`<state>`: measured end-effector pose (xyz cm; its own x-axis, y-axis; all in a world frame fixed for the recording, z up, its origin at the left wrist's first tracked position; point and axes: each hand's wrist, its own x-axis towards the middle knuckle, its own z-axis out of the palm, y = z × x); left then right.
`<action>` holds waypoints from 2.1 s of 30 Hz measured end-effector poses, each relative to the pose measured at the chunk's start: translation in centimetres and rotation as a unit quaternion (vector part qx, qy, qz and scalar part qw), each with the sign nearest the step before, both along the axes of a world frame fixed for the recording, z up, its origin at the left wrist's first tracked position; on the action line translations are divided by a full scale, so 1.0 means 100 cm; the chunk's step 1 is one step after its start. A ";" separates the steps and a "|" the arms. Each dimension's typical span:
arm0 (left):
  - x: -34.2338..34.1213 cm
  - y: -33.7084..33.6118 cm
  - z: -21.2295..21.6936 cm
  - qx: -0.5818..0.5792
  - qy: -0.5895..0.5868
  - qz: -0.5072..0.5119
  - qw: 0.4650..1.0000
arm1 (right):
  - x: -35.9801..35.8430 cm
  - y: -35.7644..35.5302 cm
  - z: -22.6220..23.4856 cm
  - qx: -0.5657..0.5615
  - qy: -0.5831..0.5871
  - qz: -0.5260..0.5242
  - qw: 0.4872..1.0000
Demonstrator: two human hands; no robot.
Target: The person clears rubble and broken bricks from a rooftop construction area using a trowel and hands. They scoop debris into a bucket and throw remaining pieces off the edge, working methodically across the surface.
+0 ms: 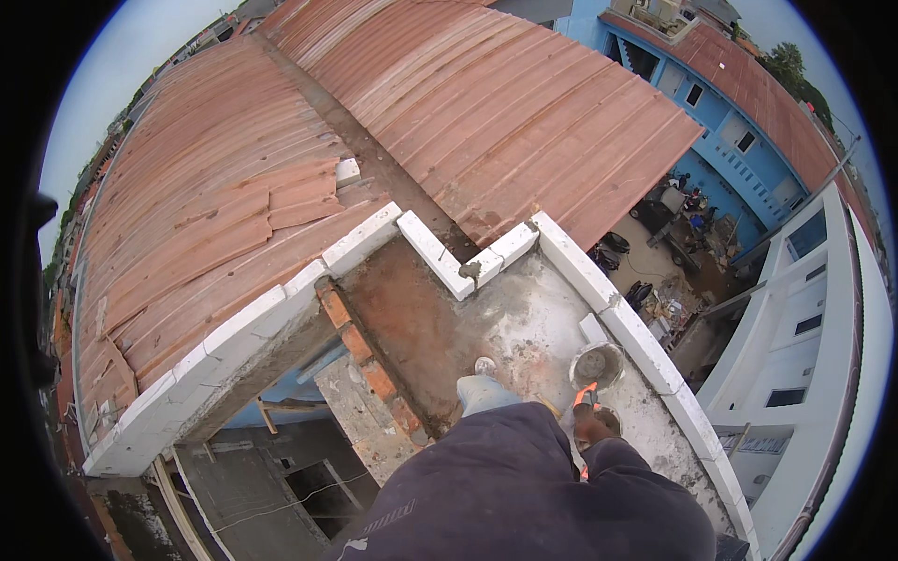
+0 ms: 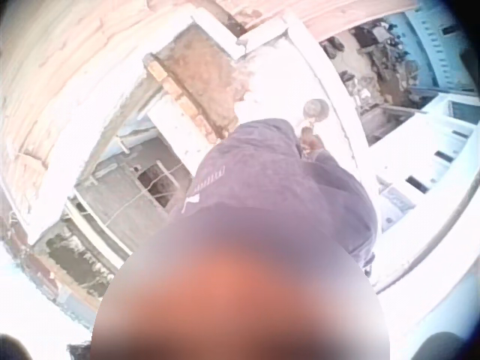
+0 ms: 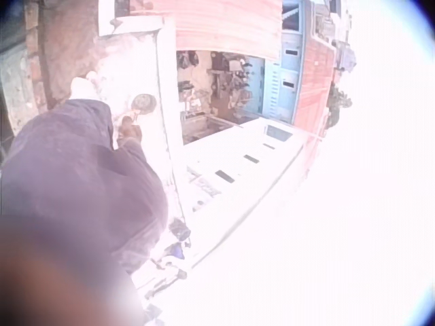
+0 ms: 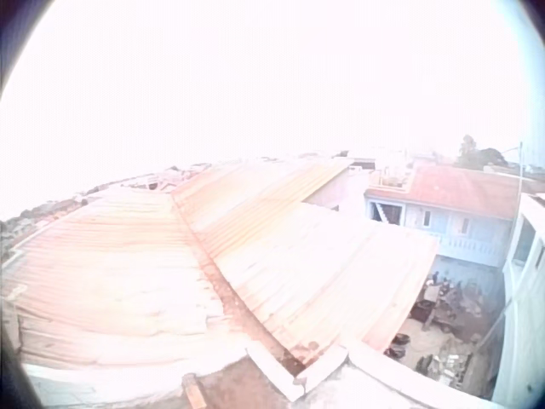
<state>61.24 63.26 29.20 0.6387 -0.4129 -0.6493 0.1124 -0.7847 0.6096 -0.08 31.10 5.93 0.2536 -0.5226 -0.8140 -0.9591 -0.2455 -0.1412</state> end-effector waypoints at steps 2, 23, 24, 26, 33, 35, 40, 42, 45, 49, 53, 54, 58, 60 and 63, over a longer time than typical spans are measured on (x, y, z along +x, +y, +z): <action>0.005 -0.021 0.003 0.015 0.006 -0.030 0.999 | 0.008 0.024 -0.032 -0.016 -0.035 0.020 0.999; 0.135 -0.339 0.006 0.173 -0.013 -0.484 0.858 | 0.193 -0.042 0.138 -0.022 -0.117 -0.407 0.906; 0.144 -0.353 0.002 0.180 -0.016 -0.509 0.842 | 0.194 -0.021 0.136 0.017 -0.089 -0.508 0.856; 0.168 -0.382 -0.005 0.196 -0.024 -0.561 0.804 | 0.202 0.027 0.134 0.065 -0.056 -0.664 0.743; 0.234 -0.491 -0.014 0.223 -0.059 -0.725 0.649 | 0.264 0.165 0.132 0.029 -0.012 -0.885 0.465; 0.225 -0.525 0.001 0.209 -0.073 -0.773 0.594 | 0.282 0.183 0.135 0.025 -0.027 -0.923 0.383; 0.100 -0.554 0.086 0.061 -0.042 -0.720 0.690 | 0.305 0.204 0.145 -0.018 -0.052 -0.938 0.341; 0.011 -0.556 0.128 0.029 0.058 -0.751 0.657 | 0.300 0.210 0.142 -0.031 -0.087 -0.960 0.266; -0.109 -0.534 0.197 -0.099 0.238 -0.773 0.579 | 0.273 0.221 0.124 -0.032 -0.115 -0.971 0.209; -0.230 -0.494 0.244 -0.180 0.228 -0.834 0.470 | 0.208 0.228 0.096 -0.009 -0.112 -0.940 0.323; -0.297 -0.460 0.180 -0.076 0.074 -0.870 0.481 | 0.150 0.220 0.087 -0.077 0.002 -0.788 0.611; -0.294 -0.449 0.150 -0.010 0.013 -0.886 0.464 | 0.141 0.217 0.088 -0.052 -0.023 -0.789 0.612; -0.237 -0.397 0.045 0.225 -0.110 -0.881 0.401 | 0.115 0.190 0.083 0.022 -0.088 -0.771 0.631; -0.209 -0.374 0.015 0.294 -0.061 -0.839 0.453 | 0.109 0.174 0.067 0.034 -0.114 -0.748 0.653; -0.201 -0.352 -0.022 0.327 0.001 -0.820 0.470 | 0.110 0.150 0.016 0.060 -0.146 -0.733 0.661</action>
<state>41.12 28.05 27.00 -0.1914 -0.0607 -0.9796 -0.9702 0.1628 0.1794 10.95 46.11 7.52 -0.2997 -0.3172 -0.8998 -0.0804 0.9482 -0.3074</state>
